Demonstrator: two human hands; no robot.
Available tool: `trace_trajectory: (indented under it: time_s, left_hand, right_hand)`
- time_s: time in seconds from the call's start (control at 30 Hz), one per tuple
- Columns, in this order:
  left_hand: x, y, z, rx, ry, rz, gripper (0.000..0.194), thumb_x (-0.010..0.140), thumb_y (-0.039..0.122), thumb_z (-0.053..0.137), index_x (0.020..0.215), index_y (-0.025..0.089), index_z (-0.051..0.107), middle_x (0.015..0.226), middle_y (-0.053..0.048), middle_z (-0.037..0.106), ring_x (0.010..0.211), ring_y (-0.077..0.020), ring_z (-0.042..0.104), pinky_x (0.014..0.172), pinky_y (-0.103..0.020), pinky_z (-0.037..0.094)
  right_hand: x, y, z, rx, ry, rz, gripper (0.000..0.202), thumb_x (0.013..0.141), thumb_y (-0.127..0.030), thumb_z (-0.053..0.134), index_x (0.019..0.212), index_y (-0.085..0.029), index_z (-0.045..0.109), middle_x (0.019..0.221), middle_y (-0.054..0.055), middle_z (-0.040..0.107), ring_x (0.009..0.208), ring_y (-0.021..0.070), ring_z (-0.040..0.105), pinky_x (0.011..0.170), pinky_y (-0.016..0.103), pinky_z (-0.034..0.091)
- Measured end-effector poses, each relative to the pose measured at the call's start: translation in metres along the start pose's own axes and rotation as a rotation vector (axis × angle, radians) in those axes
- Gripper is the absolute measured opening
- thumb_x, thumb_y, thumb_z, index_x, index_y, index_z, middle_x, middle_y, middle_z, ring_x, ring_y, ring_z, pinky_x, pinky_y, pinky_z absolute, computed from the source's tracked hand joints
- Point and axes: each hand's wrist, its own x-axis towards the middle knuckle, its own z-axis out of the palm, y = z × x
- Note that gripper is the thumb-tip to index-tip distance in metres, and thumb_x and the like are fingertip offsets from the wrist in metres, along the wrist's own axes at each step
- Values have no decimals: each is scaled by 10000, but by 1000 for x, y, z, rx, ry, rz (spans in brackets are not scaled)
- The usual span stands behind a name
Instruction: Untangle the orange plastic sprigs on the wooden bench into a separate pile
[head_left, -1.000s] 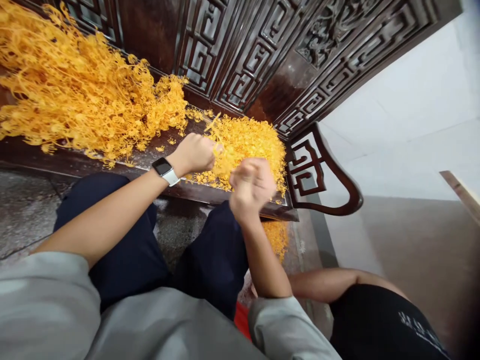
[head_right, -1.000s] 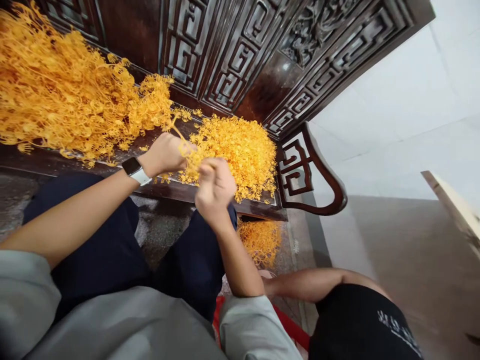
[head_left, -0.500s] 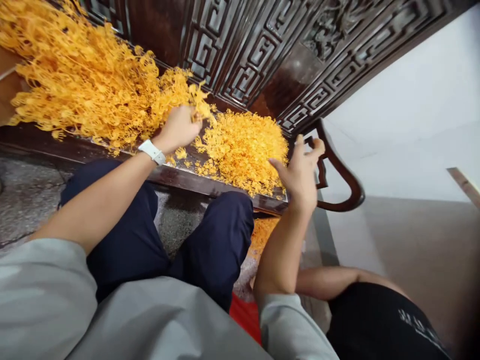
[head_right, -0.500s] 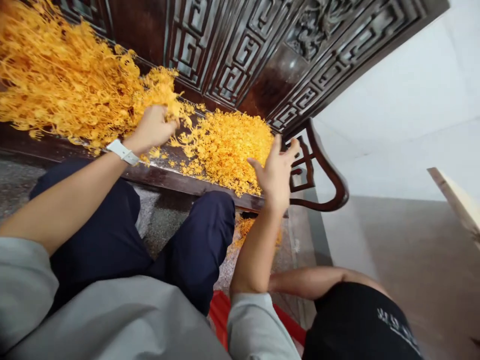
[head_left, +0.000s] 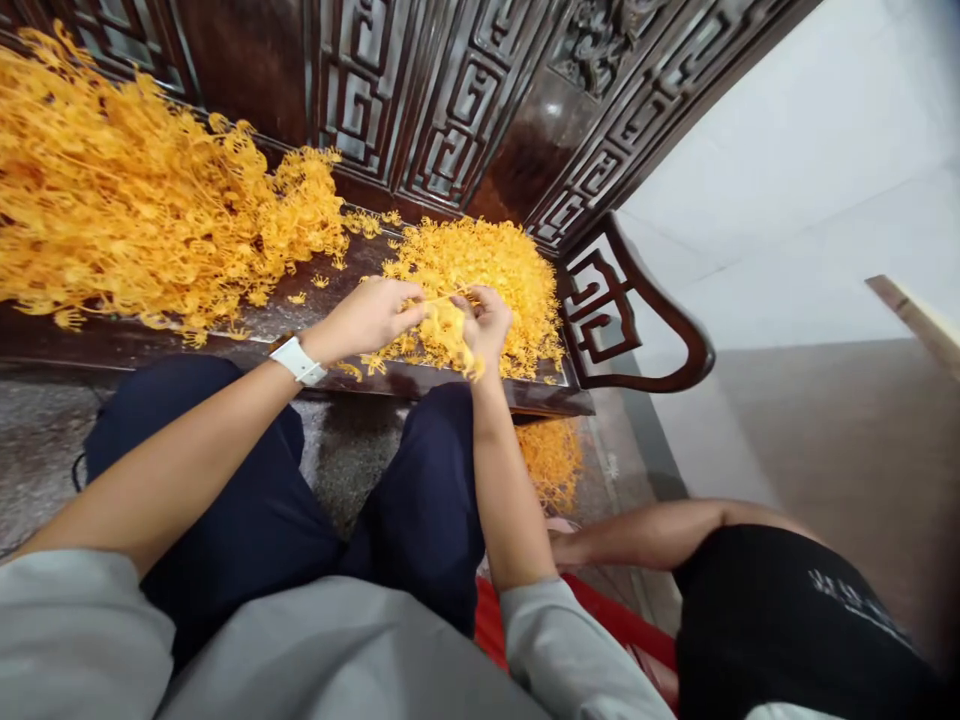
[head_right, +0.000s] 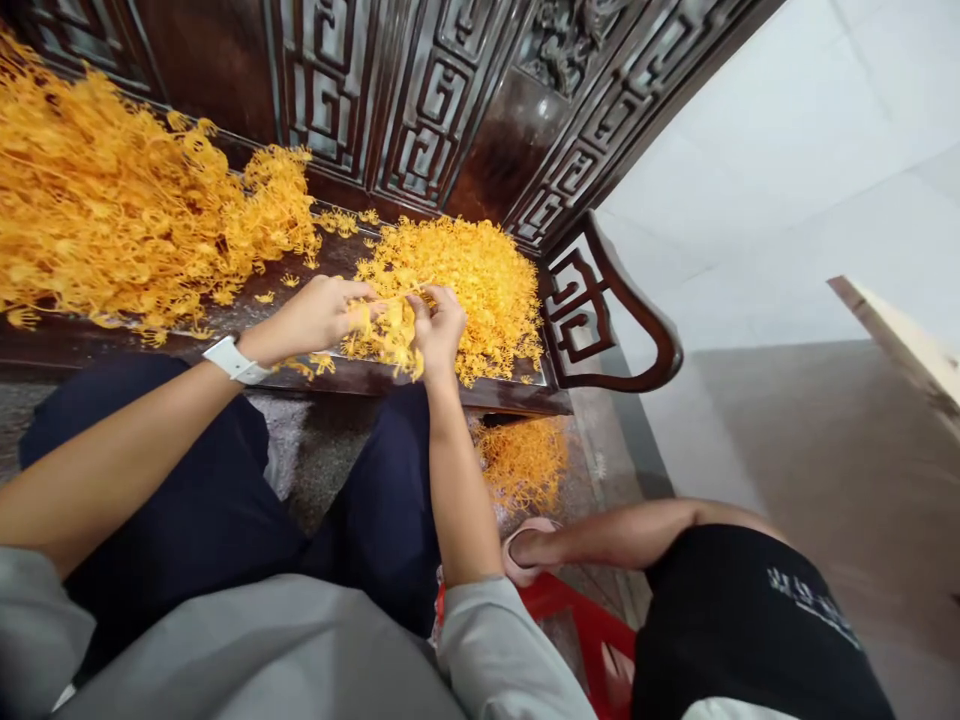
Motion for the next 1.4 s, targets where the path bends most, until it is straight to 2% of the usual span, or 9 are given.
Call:
trace_trajectory:
  time_s: [0.17,0.33,0.43,0.53,0.7,0.83,0.97,1.17,1.4]
  left_hand:
    - [-7,7,-3,150,-48,90,403,1068,407,462,826,198,708,649,-50,622,629,-212,578,666,-324,357]
    - [-29,5,-20,-41,78,14,493,1078,468,439,653,220,456,556,16,427,545,-153,419,611,-326,275]
    - [-28,-10,-28,-58,137,-108,470,1025,510,539,664,227,437,550,27,393,570,-154,400,612,-320,276]
    - [-18,-23,-26,-40,177,-162,401,988,526,593,730,223,543,579,20,447,613,-165,434,632,-310,304]
    - [-14,-21,-13,-47,218,-205,342,976,509,607,947,183,707,661,-10,603,657,-184,520,669,-304,361]
    - [-16,-12,-5,52,193,-162,326,955,477,650,1074,185,729,721,-24,681,680,-205,601,705,-314,389]
    - [-16,-8,4,169,77,-105,376,921,441,683,1174,162,700,896,-95,765,790,-261,704,704,-326,428]
    - [-22,-6,12,400,-178,-62,425,998,434,600,1298,144,678,905,-142,780,854,-324,754,676,-343,449]
    - [-19,-8,4,101,-26,-59,506,954,647,715,1138,176,748,659,-12,658,583,-189,570,596,-301,326]
  right_hand:
    - [24,16,-10,-197,-10,-114,164,958,-266,564,859,-236,692,941,72,685,909,221,616,920,376,508]
    - [58,31,-79,-314,248,115,197,921,-310,651,764,-191,639,804,69,642,789,214,609,857,398,527]
    - [60,22,-115,-70,170,59,343,927,-536,698,1007,-204,720,923,60,675,660,158,580,684,340,531]
    - [62,12,-126,-32,65,22,519,987,-617,594,1367,-269,664,1192,98,683,769,166,654,736,358,582]
    - [61,7,-103,-341,120,102,733,931,-615,657,1520,-189,565,1394,195,601,1088,265,680,953,481,589]
    - [31,-16,-54,127,-214,230,540,955,-678,621,1247,-230,703,1132,116,726,934,207,701,786,353,596]
    - [7,-40,-12,506,-474,432,676,868,-818,676,1203,-232,717,1067,94,755,829,176,701,685,301,578]
    - [4,-49,1,422,-462,307,594,721,-686,892,1097,-249,748,1139,55,747,749,136,612,659,305,532]
    - [2,-29,-9,676,-57,375,395,736,-461,887,978,-255,652,965,24,680,819,146,637,717,289,553]
